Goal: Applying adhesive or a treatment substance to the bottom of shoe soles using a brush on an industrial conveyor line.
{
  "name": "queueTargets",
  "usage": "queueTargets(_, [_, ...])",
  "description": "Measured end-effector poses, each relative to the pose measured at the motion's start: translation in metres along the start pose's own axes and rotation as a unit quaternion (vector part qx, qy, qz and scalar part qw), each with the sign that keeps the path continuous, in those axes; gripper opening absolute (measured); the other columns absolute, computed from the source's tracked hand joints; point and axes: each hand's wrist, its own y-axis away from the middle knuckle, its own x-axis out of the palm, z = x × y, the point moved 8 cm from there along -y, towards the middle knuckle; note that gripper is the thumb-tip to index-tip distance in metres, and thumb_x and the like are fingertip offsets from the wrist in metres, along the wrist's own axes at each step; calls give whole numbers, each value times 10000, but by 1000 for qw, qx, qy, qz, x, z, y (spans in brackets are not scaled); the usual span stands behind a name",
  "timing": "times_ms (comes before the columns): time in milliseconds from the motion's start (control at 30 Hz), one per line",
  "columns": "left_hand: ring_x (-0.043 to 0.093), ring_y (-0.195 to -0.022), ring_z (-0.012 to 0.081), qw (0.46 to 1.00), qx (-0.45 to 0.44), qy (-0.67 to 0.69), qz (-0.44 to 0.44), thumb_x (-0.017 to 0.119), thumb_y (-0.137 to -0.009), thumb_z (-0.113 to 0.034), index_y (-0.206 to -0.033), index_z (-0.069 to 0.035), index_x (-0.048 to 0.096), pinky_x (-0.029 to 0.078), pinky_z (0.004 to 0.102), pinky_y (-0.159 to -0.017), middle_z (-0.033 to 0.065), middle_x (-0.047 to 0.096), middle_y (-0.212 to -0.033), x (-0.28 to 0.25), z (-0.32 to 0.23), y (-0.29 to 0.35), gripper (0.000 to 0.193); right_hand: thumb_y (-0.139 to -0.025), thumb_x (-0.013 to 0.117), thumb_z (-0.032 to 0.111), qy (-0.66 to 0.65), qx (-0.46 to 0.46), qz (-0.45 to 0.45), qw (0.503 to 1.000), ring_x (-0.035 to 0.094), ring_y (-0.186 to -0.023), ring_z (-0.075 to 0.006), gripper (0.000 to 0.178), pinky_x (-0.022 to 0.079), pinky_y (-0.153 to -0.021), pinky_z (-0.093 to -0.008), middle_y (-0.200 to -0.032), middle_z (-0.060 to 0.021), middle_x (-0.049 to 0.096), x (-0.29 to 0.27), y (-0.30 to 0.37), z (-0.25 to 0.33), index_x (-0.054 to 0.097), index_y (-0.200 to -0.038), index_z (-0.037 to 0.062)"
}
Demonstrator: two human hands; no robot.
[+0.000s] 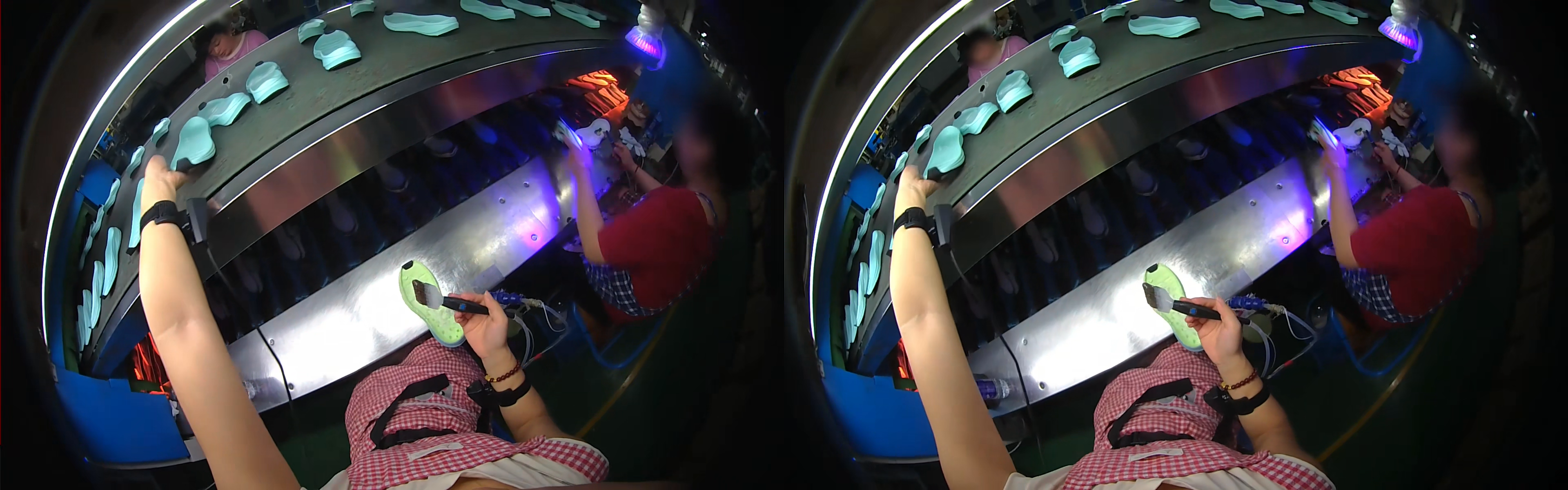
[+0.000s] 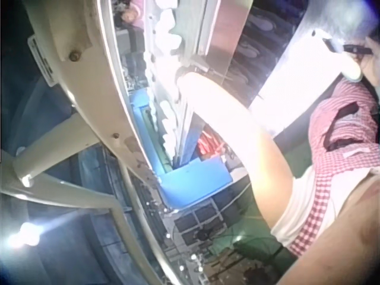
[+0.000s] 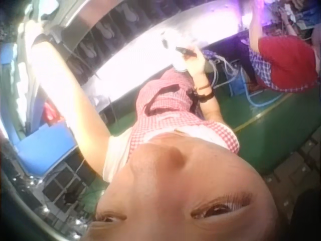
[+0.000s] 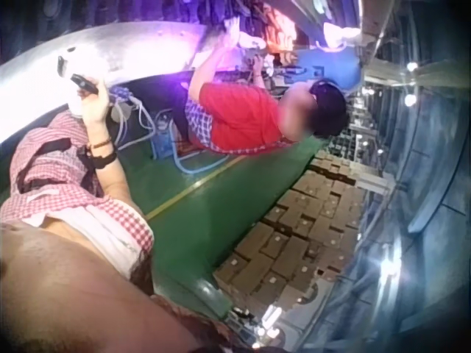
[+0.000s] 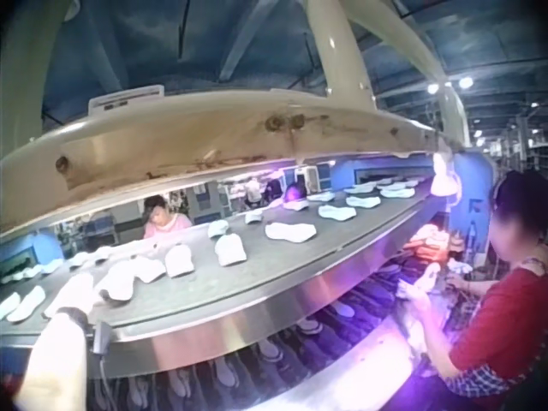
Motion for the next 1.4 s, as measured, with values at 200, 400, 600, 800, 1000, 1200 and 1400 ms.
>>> queueTargets(200, [425,-1167,263,986,51,-140,-75,446,-868,-272,-1179,-20,497,286,395,-990,167,524,-1200,-2,-43,0,403,-919,377,298,-13,6,-15,1000,591,-768,-232,405,476,-752,-321,-1007,-242,599,-12,-3,2,595,-951,-43])
queueTargets(400, [364,-1234,288,766,124,-626,82,491,-808,-246,-1230,-5,462,331,441,-953,201,403,-1325,145,-19,73,486,-937,319,273,-16,15,23,999,586,-803,-232,433,464,-791,-335,-1066,-257,571,-13,-16,-5,547,-1017,-86])
queueTargets(600, [523,-1089,340,591,210,-775,81,606,-646,-192,-1060,113,558,404,374,-903,273,522,-1164,165,-16,14,516,-940,305,262,6,10,24,1000,567,-797,-222,439,448,-778,-325,-1088,-255,562,-3,4,-9,548,-1029,-92])
queueTargets(800, [301,-1250,387,747,14,-639,180,644,-675,-285,-1405,-189,209,305,642,-902,213,294,-1378,158,1,-18,855,-912,337,210,-33,32,-16,999,570,-802,-226,386,450,-775,-332,-1089,-259,560,-33,7,-12,563,-1008,-88])
queueTargets(1000, [466,-1144,328,663,155,-718,146,644,-596,-119,-1277,-43,423,395,424,-896,230,487,-1226,202,15,28,721,-919,337,205,-26,44,12,999,599,-800,-240,377,464,-773,-332,-1069,-264,571,-25,-9,-14,568,-1000,-81])
queueTargets(1200, [513,-926,238,683,247,-627,282,582,-581,9,-1150,-101,503,402,323,-816,120,561,-957,243,27,35,585,-921,329,219,-15,37,9,999,592,-789,-248,389,470,-766,-343,-1066,-271,570,-30,-8,-15,574,-998,-73])
queueTargets(1400, [501,-874,151,746,236,-503,366,626,-762,-140,-1073,-46,527,408,282,-762,66,563,-949,263,37,107,339,-934,329,221,-12,41,47,998,577,-822,-217,393,460,-783,-338,-1113,-235,554,-6,-3,-19,541,-1059,-85])
